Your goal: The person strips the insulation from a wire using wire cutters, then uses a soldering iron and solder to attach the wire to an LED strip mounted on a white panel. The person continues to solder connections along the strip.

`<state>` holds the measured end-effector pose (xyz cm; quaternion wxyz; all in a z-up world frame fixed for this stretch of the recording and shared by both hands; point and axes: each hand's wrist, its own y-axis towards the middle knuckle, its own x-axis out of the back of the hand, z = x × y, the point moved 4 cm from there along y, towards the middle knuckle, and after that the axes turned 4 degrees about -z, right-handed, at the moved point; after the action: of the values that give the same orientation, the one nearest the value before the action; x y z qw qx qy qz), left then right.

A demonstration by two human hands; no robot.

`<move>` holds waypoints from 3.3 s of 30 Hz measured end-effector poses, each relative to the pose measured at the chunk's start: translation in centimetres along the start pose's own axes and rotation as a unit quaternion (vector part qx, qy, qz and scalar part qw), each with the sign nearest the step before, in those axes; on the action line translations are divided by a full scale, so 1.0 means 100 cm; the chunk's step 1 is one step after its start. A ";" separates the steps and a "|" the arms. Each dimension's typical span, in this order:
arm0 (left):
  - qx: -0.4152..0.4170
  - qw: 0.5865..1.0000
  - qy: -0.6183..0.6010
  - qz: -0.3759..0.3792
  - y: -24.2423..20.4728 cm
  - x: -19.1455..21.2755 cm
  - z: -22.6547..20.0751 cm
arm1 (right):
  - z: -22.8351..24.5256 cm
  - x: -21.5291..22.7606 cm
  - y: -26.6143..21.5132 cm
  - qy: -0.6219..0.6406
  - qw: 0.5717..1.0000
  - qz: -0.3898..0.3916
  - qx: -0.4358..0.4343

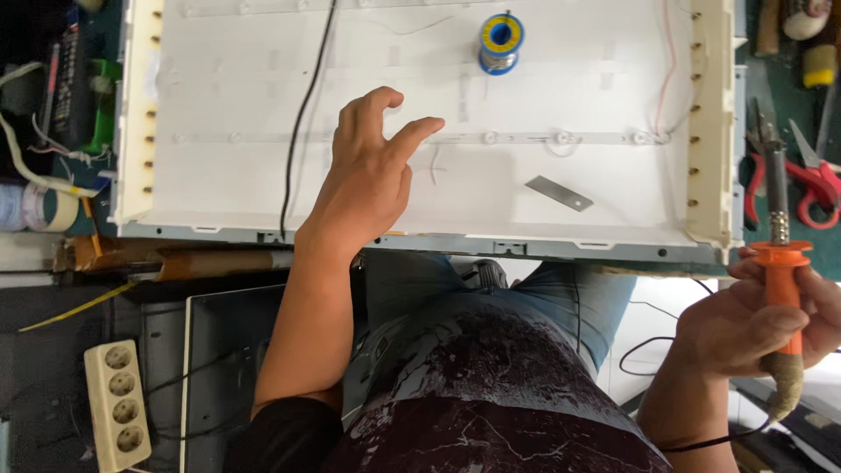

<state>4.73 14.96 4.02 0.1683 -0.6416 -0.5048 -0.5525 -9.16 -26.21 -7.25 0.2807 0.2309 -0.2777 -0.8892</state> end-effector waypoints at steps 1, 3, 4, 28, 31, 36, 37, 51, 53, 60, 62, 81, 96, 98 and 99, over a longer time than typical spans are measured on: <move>0.006 1.000 -0.004 -0.009 -0.002 0.003 0.002 | -0.007 0.003 -0.001 0.025 1.000 -0.004 -0.001; 0.018 1.000 -0.001 -0.008 -0.007 0.011 0.006 | -0.015 0.003 0.000 0.034 0.999 0.003 0.000; 0.027 1.000 0.000 -0.003 -0.009 0.014 0.008 | -0.017 0.005 0.001 0.039 0.999 0.008 0.000; 0.045 0.998 0.009 -0.030 -0.015 -0.015 0.003 | 0.036 -0.064 0.012 -0.111 0.922 0.316 0.193; 0.078 0.997 0.002 -0.014 -0.016 -0.015 0.000 | 0.030 -0.059 0.007 -0.095 0.939 0.283 0.170; 0.094 0.995 0.024 -0.024 -0.022 -0.022 -0.001 | 0.045 -0.075 0.008 -0.104 0.935 0.295 0.167; 0.096 0.994 0.034 -0.041 -0.022 -0.023 -0.001 | 0.049 -0.079 0.008 -0.108 0.937 0.291 0.159; 0.097 0.987 0.124 -0.038 -0.025 -0.020 -0.013 | 0.029 -0.087 0.014 -0.061 0.976 0.197 0.076; 0.095 0.986 0.129 -0.040 -0.026 -0.019 -0.014 | 0.028 -0.088 0.013 -0.059 0.976 0.195 0.076; 0.111 0.988 0.097 -0.041 -0.024 -0.019 -0.014 | 0.022 -0.084 0.012 -0.075 0.976 0.181 0.099; 0.116 0.988 0.092 -0.038 -0.025 -0.019 -0.014 | 0.020 -0.084 0.012 -0.069 0.977 0.181 0.092; 0.172 0.970 0.169 -0.024 -0.043 -0.036 -0.020 | 0.036 -0.114 0.006 -0.020 0.932 0.318 0.172; 0.232 0.959 0.161 0.005 -0.042 -0.037 -0.020 | 0.037 -0.123 -0.003 -0.106 0.922 0.324 0.181; 0.229 0.961 0.157 -0.005 -0.042 -0.035 -0.020 | 0.034 -0.122 -0.004 -0.111 0.928 0.316 0.164; 0.225 0.960 0.164 -0.003 -0.042 -0.034 -0.021 | 0.033 -0.121 -0.004 -0.106 0.931 0.312 0.156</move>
<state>0.49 13.61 0.30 0.3871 -0.4862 -0.5833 -0.5231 -2.23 -17.17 -1.98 0.4729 0.0780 -0.4995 -0.7217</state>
